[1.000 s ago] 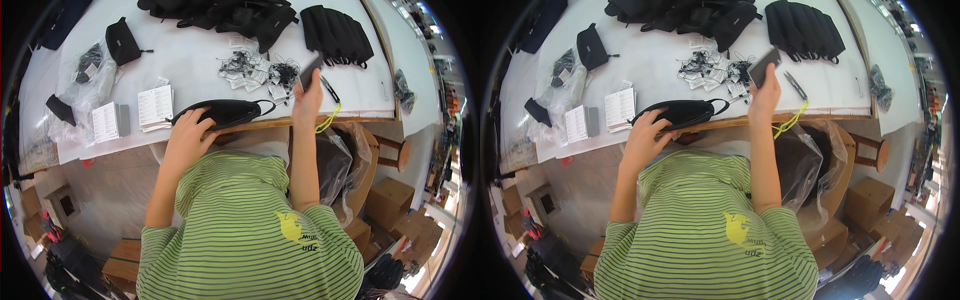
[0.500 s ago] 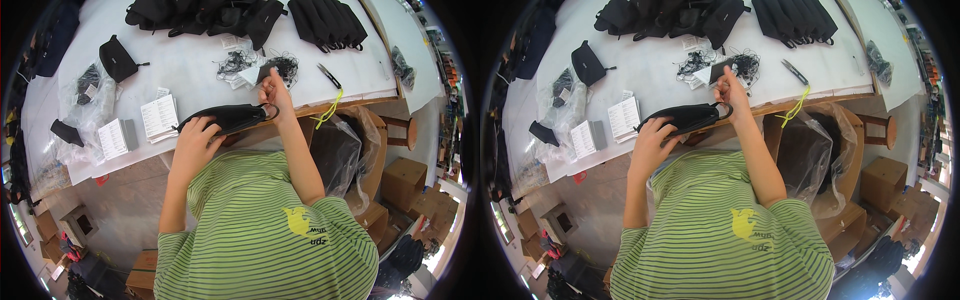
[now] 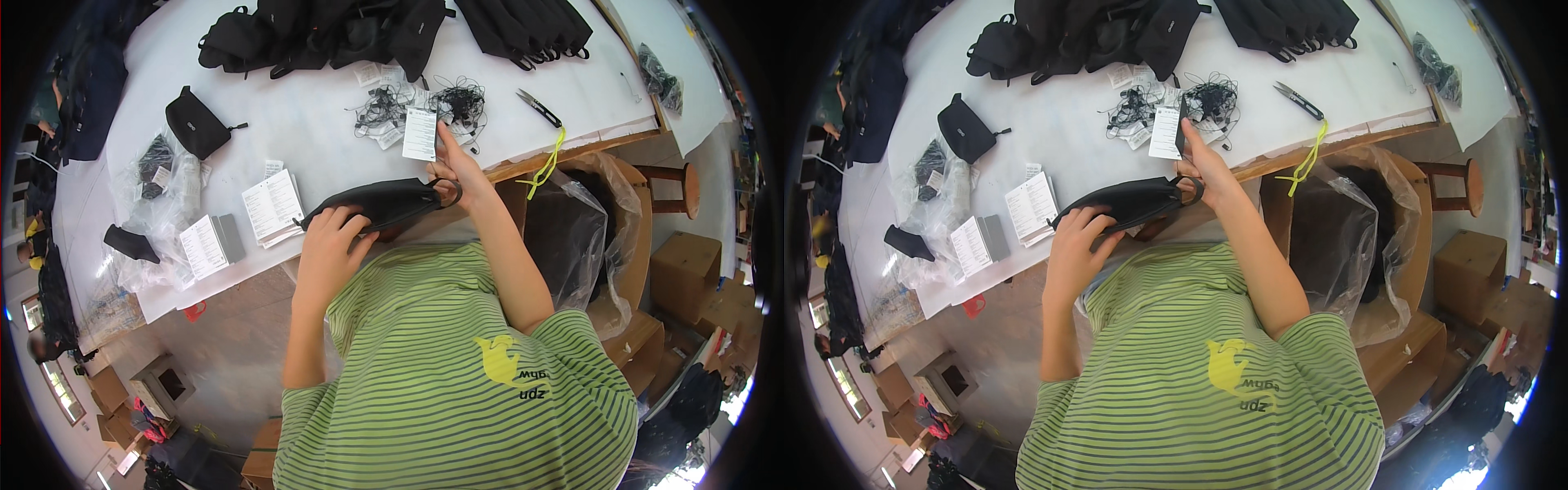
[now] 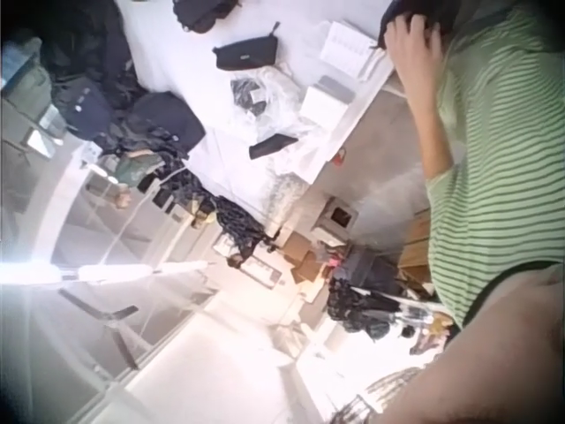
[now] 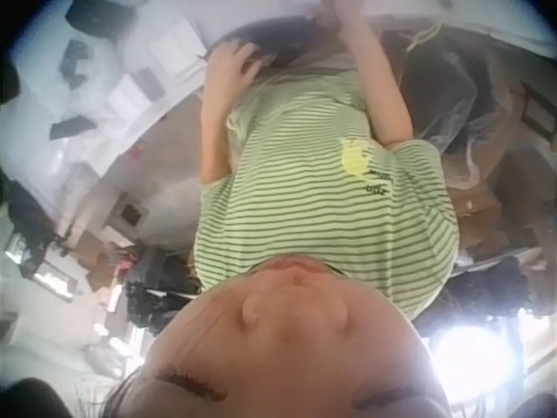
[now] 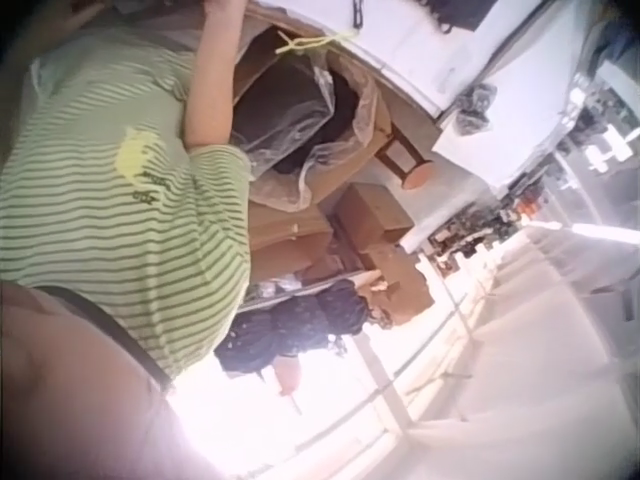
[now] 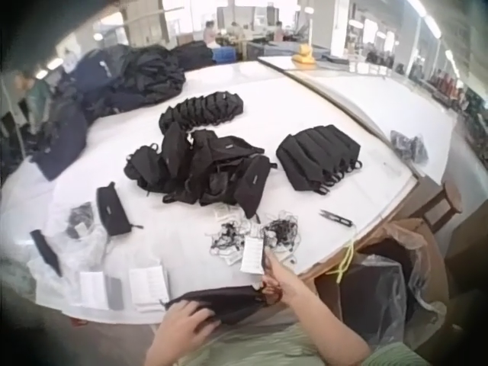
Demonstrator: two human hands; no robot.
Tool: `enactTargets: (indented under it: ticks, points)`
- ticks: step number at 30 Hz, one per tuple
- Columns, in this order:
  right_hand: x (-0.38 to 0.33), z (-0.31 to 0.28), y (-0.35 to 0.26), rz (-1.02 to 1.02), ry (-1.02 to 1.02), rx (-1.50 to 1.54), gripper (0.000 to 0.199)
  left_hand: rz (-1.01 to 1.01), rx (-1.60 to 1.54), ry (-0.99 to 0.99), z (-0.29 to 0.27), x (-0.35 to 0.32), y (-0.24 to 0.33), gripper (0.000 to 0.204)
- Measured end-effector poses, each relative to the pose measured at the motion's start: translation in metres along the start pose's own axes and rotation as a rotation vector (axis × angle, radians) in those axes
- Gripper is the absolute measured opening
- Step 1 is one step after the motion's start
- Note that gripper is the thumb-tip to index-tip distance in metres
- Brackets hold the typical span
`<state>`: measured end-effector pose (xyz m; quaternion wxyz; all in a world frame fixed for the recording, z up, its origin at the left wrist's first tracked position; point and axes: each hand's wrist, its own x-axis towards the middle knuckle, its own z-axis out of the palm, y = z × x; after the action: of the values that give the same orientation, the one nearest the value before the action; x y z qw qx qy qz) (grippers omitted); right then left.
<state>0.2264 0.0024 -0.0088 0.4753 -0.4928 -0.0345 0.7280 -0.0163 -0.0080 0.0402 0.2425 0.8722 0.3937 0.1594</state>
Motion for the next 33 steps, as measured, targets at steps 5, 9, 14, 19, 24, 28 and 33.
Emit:
enactTargets:
  ticks: [5, 9, 14, 19, 24, 28, 33]
  points:
    - [0.009, -0.011, 0.004, -0.111, -0.013, -0.031, 0.041, 0.000, -0.007, 0.002, 0.000, -0.001, 0.000, 0.018]
    - [0.010, -0.009, -0.001, -0.271, -0.011, 0.116, 0.042, 0.018, 0.003, 0.012, -0.001, -0.002, 0.001, 0.017]
    - [0.004, 0.016, -0.005, -0.106, 0.082, 0.402, 0.039, 0.009, -0.002, 0.005, 0.000, -0.002, 0.000, 0.018]
    - [-0.006, -0.001, 0.006, -0.016, -0.265, 0.382, 0.042, 0.013, -0.001, 0.002, -0.001, -0.002, -0.002, 0.018]
    - [-0.006, -0.004, 0.002, -0.077, -0.354, 0.297, 0.045, 0.017, 0.010, -0.024, -0.001, 0.000, 0.001, 0.018]
    - [-0.026, 0.017, -0.003, -0.077, -0.002, 0.258, 0.046, 0.018, -0.004, -0.017, -0.002, -0.001, -0.002, 0.018]
    - [-0.041, 0.014, -0.004, -0.094, 0.025, 0.414, 0.044, 0.009, 0.001, -0.026, 0.000, -0.002, -0.003, 0.018]
